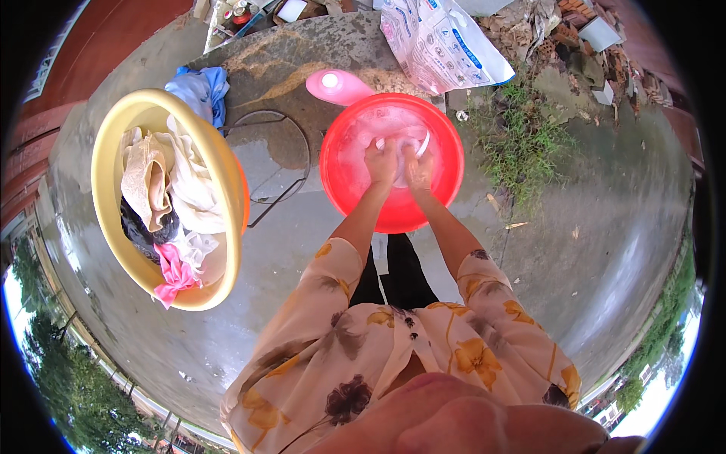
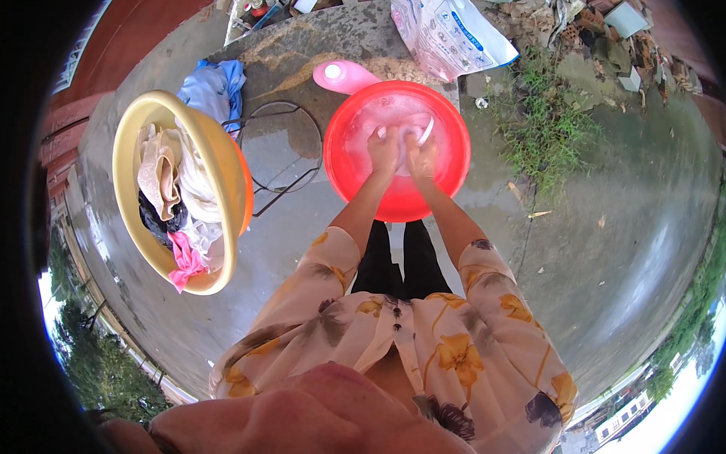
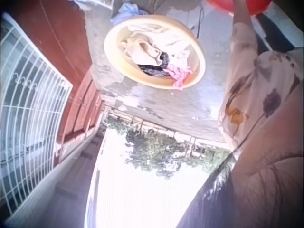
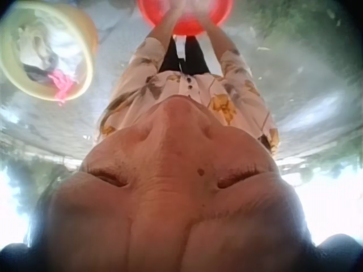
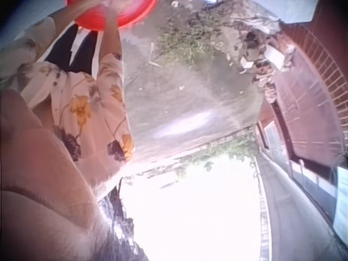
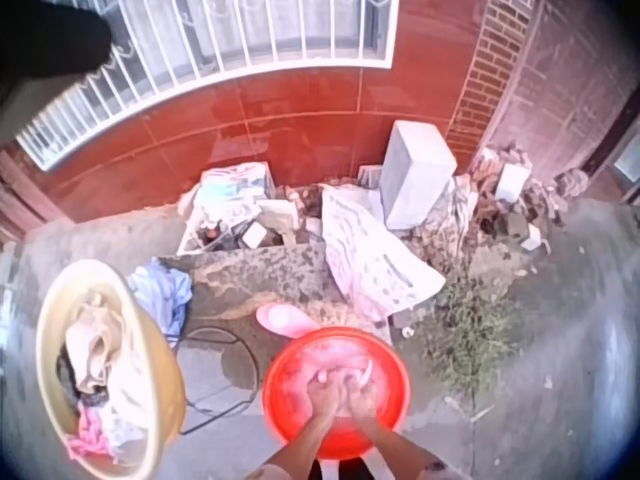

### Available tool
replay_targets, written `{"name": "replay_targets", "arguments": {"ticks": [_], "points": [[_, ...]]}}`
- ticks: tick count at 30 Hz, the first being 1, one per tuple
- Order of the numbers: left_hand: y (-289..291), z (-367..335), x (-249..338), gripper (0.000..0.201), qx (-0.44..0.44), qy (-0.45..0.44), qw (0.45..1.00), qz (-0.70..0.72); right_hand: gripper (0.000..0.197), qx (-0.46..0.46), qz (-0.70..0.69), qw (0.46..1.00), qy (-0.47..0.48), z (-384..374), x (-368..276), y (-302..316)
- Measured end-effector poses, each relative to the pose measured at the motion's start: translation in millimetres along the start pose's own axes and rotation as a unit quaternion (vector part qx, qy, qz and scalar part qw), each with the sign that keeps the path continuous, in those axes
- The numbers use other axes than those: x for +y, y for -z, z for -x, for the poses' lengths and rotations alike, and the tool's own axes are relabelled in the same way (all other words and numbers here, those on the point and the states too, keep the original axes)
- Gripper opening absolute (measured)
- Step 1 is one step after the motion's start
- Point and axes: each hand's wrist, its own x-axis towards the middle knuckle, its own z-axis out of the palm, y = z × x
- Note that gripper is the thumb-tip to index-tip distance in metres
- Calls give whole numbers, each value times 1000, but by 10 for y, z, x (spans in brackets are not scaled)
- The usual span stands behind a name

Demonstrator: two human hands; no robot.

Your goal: The person washes clothes by hand in basins containing soap and water, scrubs the items, and then places them on hangers to dry on a line.

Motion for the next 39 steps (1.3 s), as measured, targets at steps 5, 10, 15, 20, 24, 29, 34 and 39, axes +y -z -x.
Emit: {"name": "replay_targets", "arguments": {"ticks": [5, 10, 15, 20, 24, 29, 34, 39], "points": [[184, -79, -316, 81, 14, 147, 983, -109, 62, -21, 201, 975, 89, -257, 105, 14], [106, -110, -597, 78, -202, 357, 905, 110, 60, -86, 427, 897, -81, -366, 695, -267], [245, -342, -821, 76, -186, 252, 911, 268, 45, -100, 146, 978, -113, -499, 1071, -201], [526, -275, -448, 74, -315, 320, 765, 462, 43, -64, -11, 996, 59, 307, -167, -390], [179, -68, -153, 48, -92, 231, 925, 289, 45, -4, 41, 994, 105, 343, -402, -162], [102, 176, 378, 27, -3, 52, 970, 236, 27, 16, -41, 998, 44, 375, -562, -120], [54, 72, 151, 44, -3, 14, 996, 92, 39, -24, 58, 998, 8, 186, -332, -16], [241, -222, -497, 80, -77, 72, 988, -113, 63, -58, 248, 960, -118, -165, -210, 57]]}}
